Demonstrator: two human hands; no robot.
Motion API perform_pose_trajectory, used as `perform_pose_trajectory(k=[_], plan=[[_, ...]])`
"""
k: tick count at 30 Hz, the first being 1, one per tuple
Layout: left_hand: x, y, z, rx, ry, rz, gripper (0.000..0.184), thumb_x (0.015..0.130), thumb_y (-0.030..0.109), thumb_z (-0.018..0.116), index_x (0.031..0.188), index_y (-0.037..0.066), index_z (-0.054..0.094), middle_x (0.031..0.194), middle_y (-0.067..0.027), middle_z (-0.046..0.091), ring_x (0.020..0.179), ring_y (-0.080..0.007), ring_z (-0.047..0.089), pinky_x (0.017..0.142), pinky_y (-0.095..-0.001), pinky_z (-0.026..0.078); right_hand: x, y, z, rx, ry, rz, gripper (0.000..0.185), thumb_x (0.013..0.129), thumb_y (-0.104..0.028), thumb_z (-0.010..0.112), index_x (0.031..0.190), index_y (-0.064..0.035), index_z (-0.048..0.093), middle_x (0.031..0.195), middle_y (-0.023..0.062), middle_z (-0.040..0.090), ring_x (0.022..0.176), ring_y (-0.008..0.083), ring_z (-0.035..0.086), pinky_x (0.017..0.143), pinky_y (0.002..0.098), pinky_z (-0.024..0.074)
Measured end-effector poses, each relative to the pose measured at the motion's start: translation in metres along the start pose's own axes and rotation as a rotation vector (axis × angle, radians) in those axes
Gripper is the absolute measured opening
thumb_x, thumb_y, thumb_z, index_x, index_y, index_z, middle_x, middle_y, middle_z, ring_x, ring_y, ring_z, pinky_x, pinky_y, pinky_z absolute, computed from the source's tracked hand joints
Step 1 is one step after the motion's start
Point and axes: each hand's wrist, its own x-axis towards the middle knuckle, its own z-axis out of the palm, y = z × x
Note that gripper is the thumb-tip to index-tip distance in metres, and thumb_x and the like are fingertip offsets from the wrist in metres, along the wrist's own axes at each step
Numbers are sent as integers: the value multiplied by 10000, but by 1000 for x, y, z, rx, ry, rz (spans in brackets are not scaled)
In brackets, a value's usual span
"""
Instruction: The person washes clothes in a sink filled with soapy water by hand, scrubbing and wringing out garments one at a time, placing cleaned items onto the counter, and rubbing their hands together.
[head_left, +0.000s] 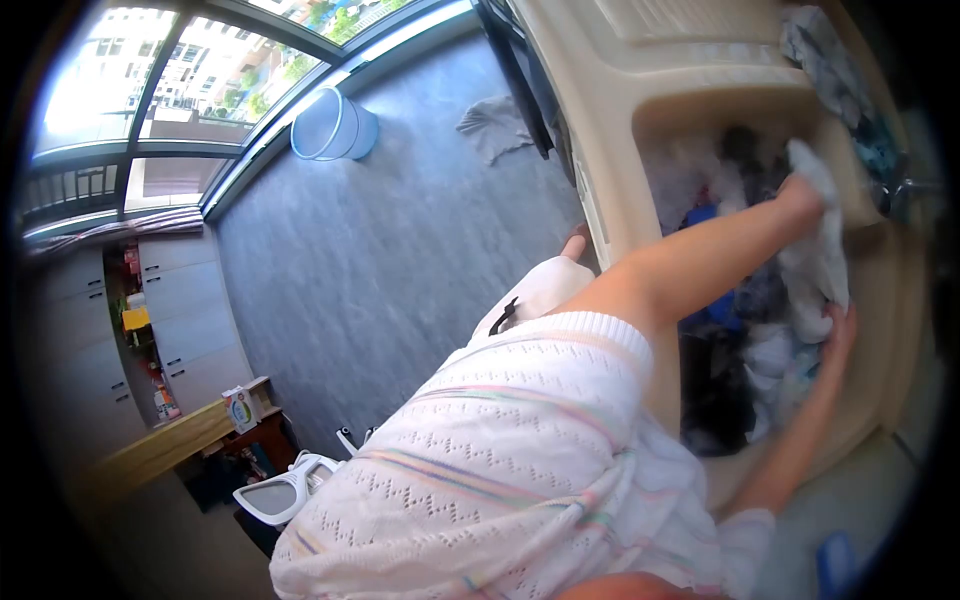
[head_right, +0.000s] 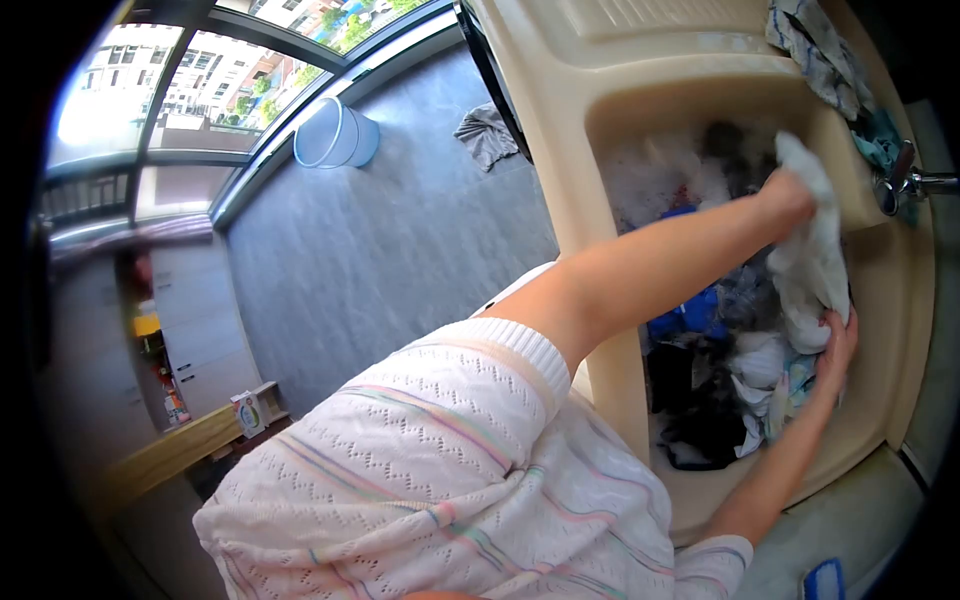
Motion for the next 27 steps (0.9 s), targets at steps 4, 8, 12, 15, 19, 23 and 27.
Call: perform_pose_trajectory(k=[4,8,12,15,19,23,27], plan=[[-3,-45,-10,686,-154,-69,696,610,284,722,1181,16,427,1192,-166,448,1049,-284,479,845,-351,407,16,56,59,-746,208,-296,414,752,-153,519,1130,-4,439,954,136,576,860,259,540,753,339,402],[-44,-25,-9,268,-134,-197,746,659,342,663,1254,23,346,1294,-173,332,1177,-269,357,911,-337,351,-12,-4,89,-990,92,98,340,760,-127,509,1084,-24,493,1002,154,562,895,268,535,784,341,400],[-58,-6,-5,142,-13,-263,700,688,356,616,1242,14,359,1257,-175,387,1144,-301,396,916,-344,349,-22,-47,110,-335,78,-448,219,723,-56,533,939,-34,560,910,120,569,826,231,541,760,303,411],[-33,-22,-10,498,-124,-147,516,662,319,618,1078,56,464,1084,-144,465,1006,-263,467,812,-321,391,-92,-137,171,-293,-71,-690,149,672,-11,544,817,-9,511,798,76,537,766,213,524,749,282,405],[6,-45,-13,1751,-366,553,282,626,271,621,859,112,604,855,-102,571,821,-212,562,673,-291,447,-60,-103,179,-425,354,-845,221,689,-74,522,899,-8,530,828,118,558,766,285,525,757,314,413],[-9,-35,0,1403,-179,380,231,641,198,592,825,65,635,902,-156,596,885,-232,580,698,-318,464,38,30,63,-346,98,-247,349,752,-155,518,1052,23,498,973,96,561,823,183,542,728,301,435],[-10,-23,-3,504,86,81,271,654,162,567,866,1,616,952,-184,587,922,-259,570,736,-338,463,21,22,3,-14,65,153,346,749,-154,514,1035,39,495,980,114,566,824,220,569,724,305,443]])
